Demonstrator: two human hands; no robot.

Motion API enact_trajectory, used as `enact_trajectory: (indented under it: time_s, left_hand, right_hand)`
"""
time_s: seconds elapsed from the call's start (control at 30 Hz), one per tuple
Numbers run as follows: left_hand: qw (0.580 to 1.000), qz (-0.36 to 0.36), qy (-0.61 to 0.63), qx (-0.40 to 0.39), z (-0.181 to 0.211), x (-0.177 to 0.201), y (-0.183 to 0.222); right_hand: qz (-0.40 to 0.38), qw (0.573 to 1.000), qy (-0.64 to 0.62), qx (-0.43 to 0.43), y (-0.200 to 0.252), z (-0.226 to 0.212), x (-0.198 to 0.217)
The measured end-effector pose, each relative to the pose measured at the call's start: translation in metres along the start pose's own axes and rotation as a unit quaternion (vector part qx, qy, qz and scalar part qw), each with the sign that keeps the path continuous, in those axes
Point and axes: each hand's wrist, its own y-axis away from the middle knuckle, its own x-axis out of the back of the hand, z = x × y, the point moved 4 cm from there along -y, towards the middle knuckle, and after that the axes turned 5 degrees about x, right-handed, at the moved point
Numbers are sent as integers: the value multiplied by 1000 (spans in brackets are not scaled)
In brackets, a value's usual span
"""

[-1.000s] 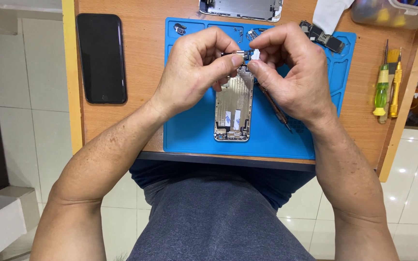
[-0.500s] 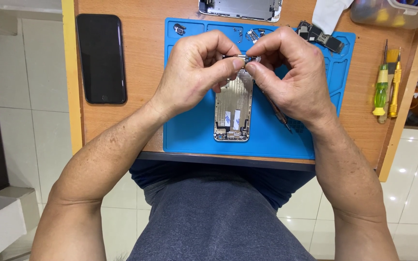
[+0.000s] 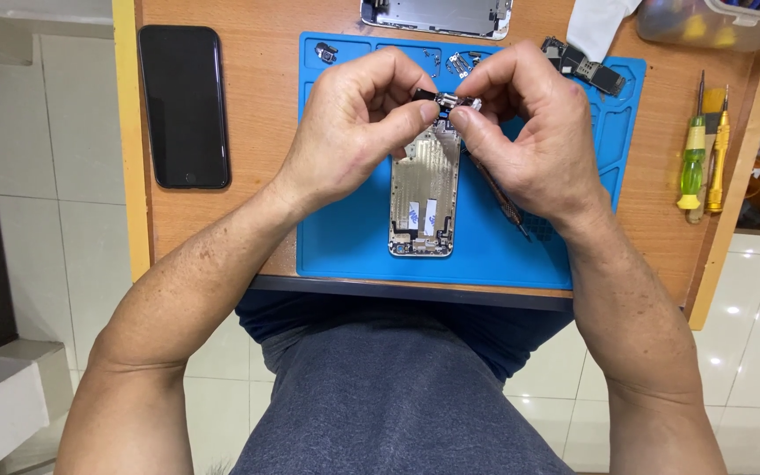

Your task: Disassembling and cleaning the internal frame of a mobile phone using specialized tools like tweezers and a screwdriver.

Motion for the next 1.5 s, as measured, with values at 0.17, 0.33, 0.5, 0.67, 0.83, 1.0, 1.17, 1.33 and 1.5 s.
enact_trajectory:
  time_s: [0.17,0.33,0.5,0.67,0.83,1.0,1.17,1.33,1.5]
  left_hand:
    - [1000,0,-18,0,-1,-1,1]
    - [999,-7,-34,-13,9,-2,5]
    - [991,32,-64,-110,23,3,7]
    - [993,52,-44,-99,22,7,8]
    - [993,57,-56,-89,22,7,9]
    - [994,38,-65,-85,20,7,9]
    - [994,38,-66,-77,18,7,10]
    - [994,42,-69,-78,18,8,11]
    - [993,37,-69,-85,19,7,10]
  right_hand:
    - [-4,1000,-1,9,-1,-3,-2]
    - [8,1000,2,8,1,-2,5]
    - [123,990,-9,76,11,11,59]
    - [93,985,107,102,26,36,105]
    - [53,983,167,58,26,35,109]
    - [-2,982,190,17,23,45,109]
    - [-7,983,184,-9,24,54,109]
    - [-15,983,180,-27,21,59,103]
    - [-19,985,165,-44,18,66,98]
